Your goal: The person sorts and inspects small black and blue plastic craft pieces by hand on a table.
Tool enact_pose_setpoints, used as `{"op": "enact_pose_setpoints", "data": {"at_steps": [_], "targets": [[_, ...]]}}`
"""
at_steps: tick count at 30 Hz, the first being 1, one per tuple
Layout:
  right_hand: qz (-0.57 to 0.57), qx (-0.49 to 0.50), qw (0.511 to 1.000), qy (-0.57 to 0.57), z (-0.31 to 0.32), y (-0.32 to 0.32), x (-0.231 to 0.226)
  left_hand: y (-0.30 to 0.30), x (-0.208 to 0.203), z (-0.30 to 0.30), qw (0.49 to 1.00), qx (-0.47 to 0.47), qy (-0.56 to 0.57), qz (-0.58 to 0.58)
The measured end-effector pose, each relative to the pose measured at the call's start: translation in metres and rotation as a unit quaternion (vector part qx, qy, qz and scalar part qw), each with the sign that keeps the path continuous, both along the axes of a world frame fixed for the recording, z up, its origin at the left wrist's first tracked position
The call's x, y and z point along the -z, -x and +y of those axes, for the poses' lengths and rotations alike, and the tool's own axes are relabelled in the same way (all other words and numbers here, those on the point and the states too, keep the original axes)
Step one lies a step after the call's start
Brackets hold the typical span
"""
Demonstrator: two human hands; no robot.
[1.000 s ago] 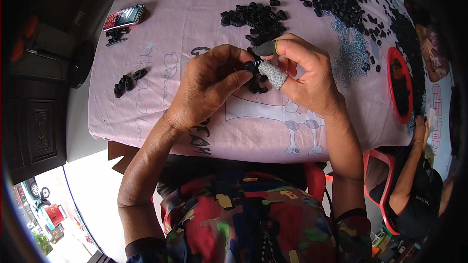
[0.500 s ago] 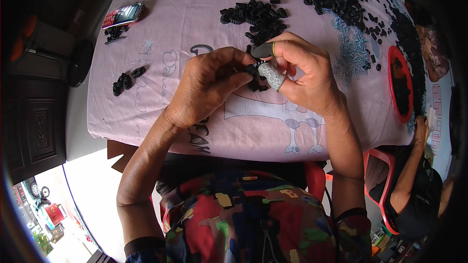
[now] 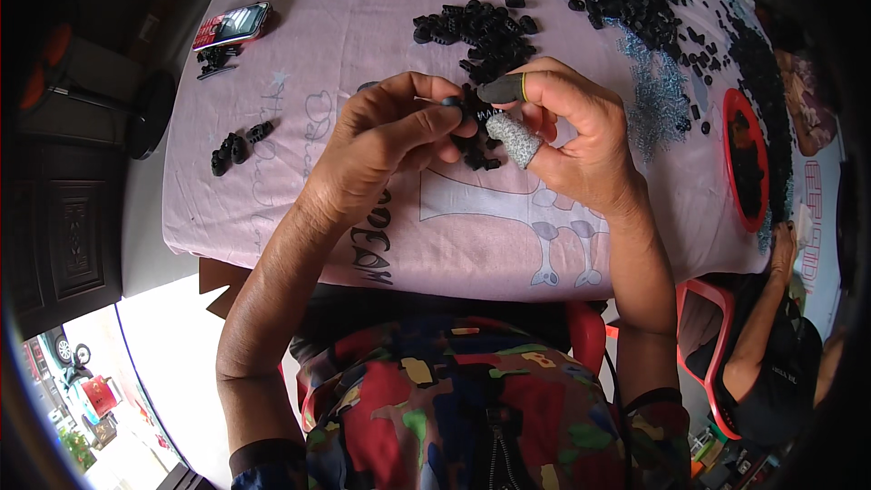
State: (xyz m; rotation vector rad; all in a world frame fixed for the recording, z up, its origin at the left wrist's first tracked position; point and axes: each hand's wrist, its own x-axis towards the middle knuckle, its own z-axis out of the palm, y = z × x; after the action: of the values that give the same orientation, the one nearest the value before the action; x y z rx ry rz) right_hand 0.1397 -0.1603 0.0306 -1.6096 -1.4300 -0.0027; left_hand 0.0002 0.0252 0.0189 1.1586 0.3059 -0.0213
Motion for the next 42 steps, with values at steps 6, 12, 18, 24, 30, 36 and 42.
{"op": "enact_pose_setpoints", "data": {"at_steps": [6,12,18,24,30,36,42], "targets": [[0.001,-0.009,1.0,0.025,0.001,0.002,-0.001,0.0,0.008,-0.004,0.998,-0.013,0.058,-0.008],[-0.017,-0.002,1.0,0.003,0.002,0.002,-0.001,0.0,0.004,-0.013,0.995,-0.025,0.101,-0.004],[-0.039,0.001,0.999,-0.013,0.004,0.006,-0.005,0.001,0.01,-0.009,0.992,0.002,0.125,-0.017],[-0.065,-0.023,0.997,-0.016,0.003,0.007,-0.006,0.0,0.011,-0.011,0.989,0.011,0.146,-0.007],[-0.001,0.038,0.999,0.027,-0.005,-0.005,-0.003,0.0,0.01,0.008,0.987,0.003,0.16,-0.017],[-0.02,0.004,0.976,0.215,-0.006,-0.005,0.0,0.004,-0.007,0.021,0.999,0.021,-0.001,0.039],[-0.033,-0.025,0.966,0.255,-0.006,-0.002,-0.003,0.002,0.0,0.015,0.999,0.015,0.011,0.038]]}}
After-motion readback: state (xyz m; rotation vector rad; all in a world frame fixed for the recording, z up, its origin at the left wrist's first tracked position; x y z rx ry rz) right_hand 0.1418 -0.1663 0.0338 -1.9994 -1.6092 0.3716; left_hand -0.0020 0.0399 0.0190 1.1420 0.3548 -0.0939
